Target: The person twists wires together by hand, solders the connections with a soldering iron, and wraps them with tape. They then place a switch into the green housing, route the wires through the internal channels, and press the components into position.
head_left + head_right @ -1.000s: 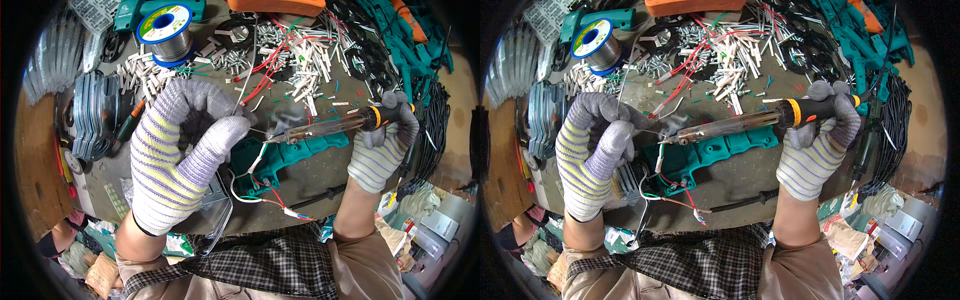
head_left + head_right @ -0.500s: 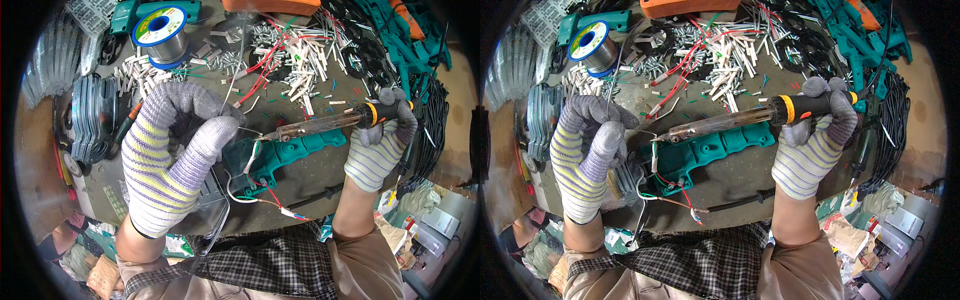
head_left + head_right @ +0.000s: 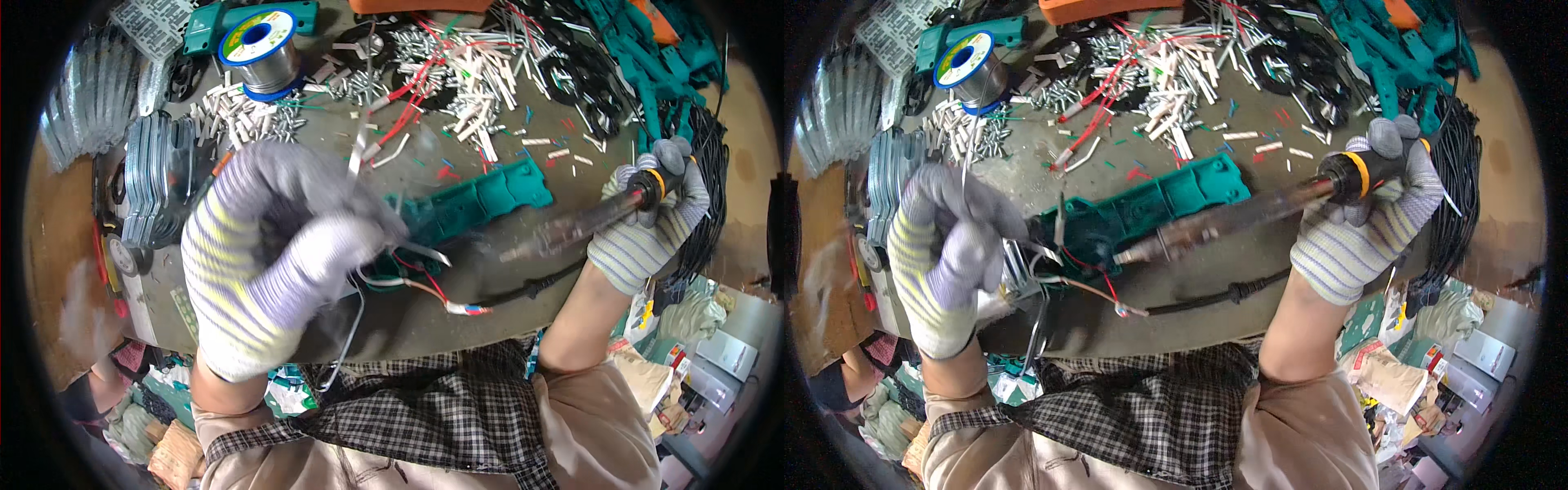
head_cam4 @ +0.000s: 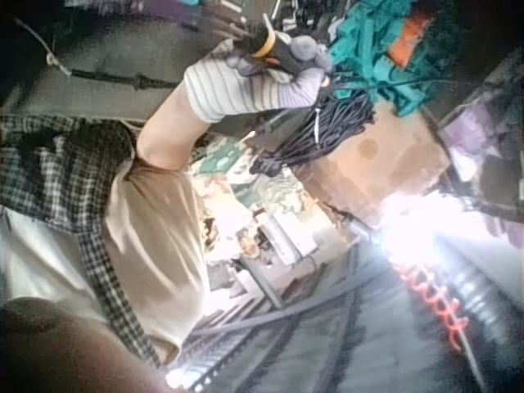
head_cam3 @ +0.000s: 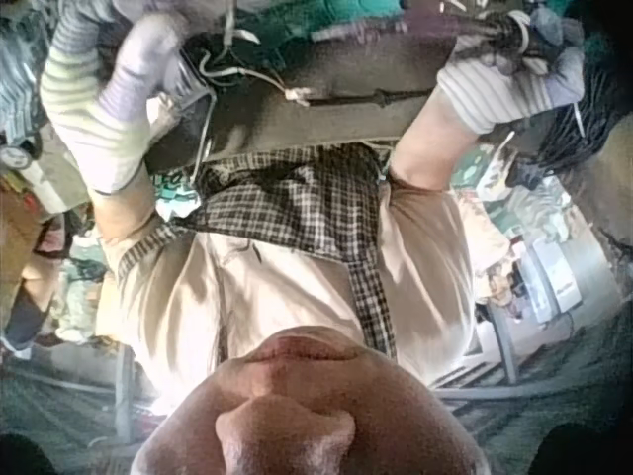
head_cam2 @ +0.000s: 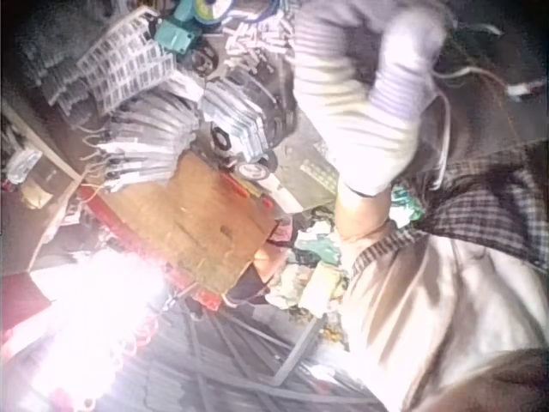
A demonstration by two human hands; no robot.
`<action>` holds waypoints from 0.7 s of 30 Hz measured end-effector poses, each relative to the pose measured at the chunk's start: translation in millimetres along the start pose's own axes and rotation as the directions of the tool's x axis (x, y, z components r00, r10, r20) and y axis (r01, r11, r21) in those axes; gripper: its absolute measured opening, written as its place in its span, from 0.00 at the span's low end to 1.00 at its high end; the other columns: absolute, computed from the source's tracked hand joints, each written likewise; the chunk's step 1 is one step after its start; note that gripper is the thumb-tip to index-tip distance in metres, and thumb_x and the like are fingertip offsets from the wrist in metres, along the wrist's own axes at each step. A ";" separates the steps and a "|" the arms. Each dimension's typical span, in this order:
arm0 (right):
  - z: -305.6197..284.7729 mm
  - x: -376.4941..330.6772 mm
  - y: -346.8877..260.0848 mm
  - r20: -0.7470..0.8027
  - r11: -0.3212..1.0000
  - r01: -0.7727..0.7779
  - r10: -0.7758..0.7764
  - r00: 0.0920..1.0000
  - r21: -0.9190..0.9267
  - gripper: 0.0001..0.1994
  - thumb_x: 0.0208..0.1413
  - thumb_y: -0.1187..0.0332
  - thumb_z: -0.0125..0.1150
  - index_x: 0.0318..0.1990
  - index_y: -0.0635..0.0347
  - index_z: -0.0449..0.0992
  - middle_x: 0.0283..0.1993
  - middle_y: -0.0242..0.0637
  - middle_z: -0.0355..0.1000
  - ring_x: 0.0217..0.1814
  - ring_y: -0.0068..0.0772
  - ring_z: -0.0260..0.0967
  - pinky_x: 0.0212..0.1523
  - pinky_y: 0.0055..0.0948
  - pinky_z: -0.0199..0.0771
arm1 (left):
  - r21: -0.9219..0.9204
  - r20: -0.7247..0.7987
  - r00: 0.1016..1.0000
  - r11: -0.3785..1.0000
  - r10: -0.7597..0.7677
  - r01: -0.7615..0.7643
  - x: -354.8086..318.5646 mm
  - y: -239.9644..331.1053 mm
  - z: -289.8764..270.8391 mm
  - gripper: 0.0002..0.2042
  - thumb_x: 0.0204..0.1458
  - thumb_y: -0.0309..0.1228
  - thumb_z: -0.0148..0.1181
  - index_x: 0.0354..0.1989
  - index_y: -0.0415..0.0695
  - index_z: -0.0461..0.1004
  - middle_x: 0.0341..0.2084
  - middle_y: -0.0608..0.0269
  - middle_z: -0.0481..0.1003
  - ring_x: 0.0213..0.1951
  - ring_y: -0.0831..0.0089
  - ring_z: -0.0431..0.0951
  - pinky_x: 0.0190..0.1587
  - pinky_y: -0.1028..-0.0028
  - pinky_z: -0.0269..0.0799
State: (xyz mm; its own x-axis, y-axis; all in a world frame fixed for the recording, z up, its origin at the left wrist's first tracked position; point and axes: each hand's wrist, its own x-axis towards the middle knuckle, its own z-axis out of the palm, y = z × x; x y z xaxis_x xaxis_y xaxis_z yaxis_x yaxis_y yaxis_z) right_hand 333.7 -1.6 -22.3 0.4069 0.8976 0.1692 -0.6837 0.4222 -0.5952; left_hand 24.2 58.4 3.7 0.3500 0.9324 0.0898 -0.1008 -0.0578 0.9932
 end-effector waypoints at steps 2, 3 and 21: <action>-0.2 -3.7 -4.9 0.067 0.999 0.047 -0.046 0.997 -0.016 0.13 0.62 0.61 0.50 0.46 0.60 0.69 0.34 0.33 0.67 0.28 0.32 0.70 0.31 0.35 0.77 | -0.052 0.081 0.988 0.990 -0.128 0.132 -10.0 14.4 11.0 0.14 0.49 0.34 0.66 0.31 0.41 0.65 0.26 0.61 0.71 0.21 0.75 0.73 0.26 0.78 0.69; 0.1 -7.1 -5.3 0.064 0.998 0.054 -0.052 0.997 -0.022 0.13 0.62 0.61 0.50 0.46 0.60 0.69 0.34 0.33 0.67 0.28 0.32 0.70 0.31 0.35 0.77 | -0.013 0.115 0.965 0.971 -0.235 0.238 -14.9 20.9 13.4 0.14 0.47 0.31 0.67 0.31 0.41 0.66 0.26 0.61 0.72 0.24 0.73 0.75 0.28 0.77 0.72; 9.8 -13.5 12.7 -0.036 0.990 0.081 -0.086 0.996 -0.116 0.11 0.59 0.61 0.53 0.40 0.57 0.73 0.28 0.33 0.68 0.24 0.25 0.67 0.24 0.24 0.71 | 0.031 0.128 0.976 0.984 -0.179 0.176 -23.4 12.7 16.2 0.11 0.46 0.23 0.64 0.34 0.40 0.67 0.27 0.60 0.74 0.32 0.68 0.78 0.39 0.69 0.76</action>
State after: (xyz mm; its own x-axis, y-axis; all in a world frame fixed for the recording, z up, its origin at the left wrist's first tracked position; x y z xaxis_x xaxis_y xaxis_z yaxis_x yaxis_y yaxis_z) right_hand 313.6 -7.0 -24.4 0.4857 0.8530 0.1907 -0.5734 0.4757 -0.6670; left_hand 29.9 30.1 15.3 0.4784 0.8745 -0.0805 -0.0089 0.0965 0.9953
